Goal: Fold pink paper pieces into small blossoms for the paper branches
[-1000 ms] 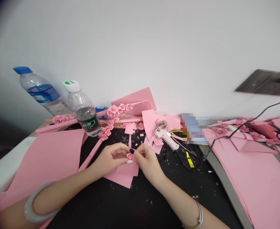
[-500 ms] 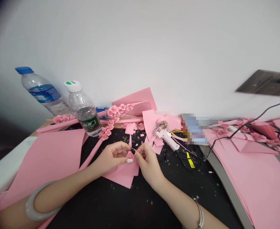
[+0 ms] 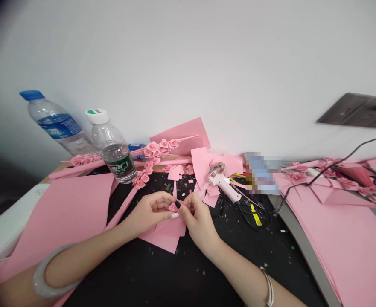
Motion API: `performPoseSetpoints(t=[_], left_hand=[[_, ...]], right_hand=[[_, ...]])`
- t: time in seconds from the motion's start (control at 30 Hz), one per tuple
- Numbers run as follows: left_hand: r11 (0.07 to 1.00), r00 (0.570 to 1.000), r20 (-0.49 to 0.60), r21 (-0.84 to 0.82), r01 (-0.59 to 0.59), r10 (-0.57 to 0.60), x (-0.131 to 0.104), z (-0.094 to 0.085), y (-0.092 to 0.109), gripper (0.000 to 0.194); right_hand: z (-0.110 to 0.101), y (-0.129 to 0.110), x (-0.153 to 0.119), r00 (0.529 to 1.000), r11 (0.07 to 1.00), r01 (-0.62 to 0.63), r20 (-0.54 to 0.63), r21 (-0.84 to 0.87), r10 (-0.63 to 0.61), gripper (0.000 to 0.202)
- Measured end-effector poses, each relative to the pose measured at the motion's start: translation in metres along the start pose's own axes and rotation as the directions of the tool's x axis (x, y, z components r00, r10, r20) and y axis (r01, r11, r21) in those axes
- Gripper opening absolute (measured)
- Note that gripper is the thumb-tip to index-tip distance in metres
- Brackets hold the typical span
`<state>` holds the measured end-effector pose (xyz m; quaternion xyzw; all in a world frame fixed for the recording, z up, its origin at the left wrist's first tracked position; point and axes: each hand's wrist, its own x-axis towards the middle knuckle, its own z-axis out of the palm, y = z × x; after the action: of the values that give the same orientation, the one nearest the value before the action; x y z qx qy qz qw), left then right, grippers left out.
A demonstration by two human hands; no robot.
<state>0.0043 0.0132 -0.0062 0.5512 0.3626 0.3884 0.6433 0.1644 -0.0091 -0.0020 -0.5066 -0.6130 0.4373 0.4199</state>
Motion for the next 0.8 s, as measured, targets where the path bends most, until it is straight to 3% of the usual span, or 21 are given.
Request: performPoseSetpoints(t=[0.37, 0.8], left_hand=[[1.000, 0.999, -0.046, -0.020, -0.005, 0.004, 0.0017, -0.0008, 0.0011, 0.029], [0.987, 0.999, -0.012, -0.155, 0.031, -0.033, 0.0029, -0.0011, -0.0015, 0.029]], right_hand=[[-0.0010, 0.0006, 0.0011, 1.000, 1.000, -0.003, 0.003, -0.017, 0.003, 0.017], [-0.0004, -0.0013, -0.0029, 0.999, 0.993, 0.043, -0.007, -0.106, -0.044, 0.017]])
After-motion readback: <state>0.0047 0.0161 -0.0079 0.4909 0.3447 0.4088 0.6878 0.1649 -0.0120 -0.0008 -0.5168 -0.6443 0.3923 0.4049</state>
